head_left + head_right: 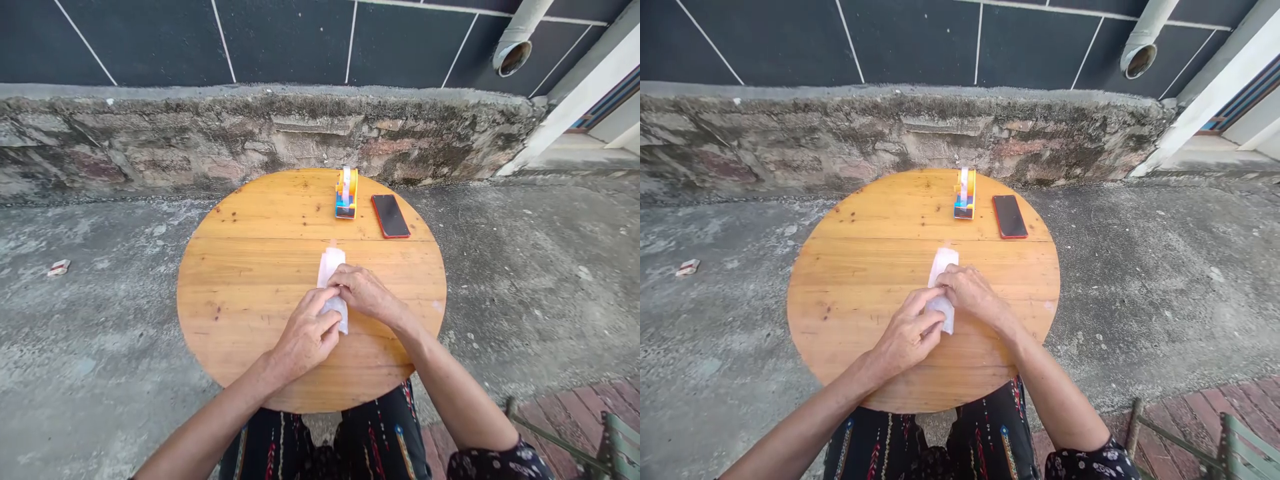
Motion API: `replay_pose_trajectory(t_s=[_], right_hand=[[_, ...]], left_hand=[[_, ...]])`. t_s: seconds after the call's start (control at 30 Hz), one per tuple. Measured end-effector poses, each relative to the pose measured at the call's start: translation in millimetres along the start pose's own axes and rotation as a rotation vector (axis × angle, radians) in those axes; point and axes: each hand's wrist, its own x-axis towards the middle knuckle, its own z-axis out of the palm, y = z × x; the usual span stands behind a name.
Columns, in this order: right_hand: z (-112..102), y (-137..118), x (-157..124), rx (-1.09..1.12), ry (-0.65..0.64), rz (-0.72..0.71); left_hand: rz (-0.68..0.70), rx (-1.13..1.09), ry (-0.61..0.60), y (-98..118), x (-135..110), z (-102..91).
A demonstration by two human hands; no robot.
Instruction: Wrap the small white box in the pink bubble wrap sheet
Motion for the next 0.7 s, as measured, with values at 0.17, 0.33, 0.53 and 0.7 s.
replay_pose_trajectory(t_s=[0.17, 0.33, 0.53, 0.7], right_hand=[[0.2, 1.7, 1.1, 0.069, -0.025, 0.048], [2.1, 1.1, 0.5, 0.140, 0.009, 0.102], [-3.8, -2.4, -23.1, 0.239, 0.182, 0.069], [-9.4, -15.9, -58.6, 0.244, 0.156, 0.020]], left_hand=[[0.022, 0.007, -0.044, -2.1, 3.7, -3.3], [0.020, 0.004, -0.042, 0.0, 6.2, -5.8], [0.014, 0.004, -0.048, 0.5, 7.8, -7.2], [0.003, -0.010, -0.054, 1.5, 8.3, -8.4]])
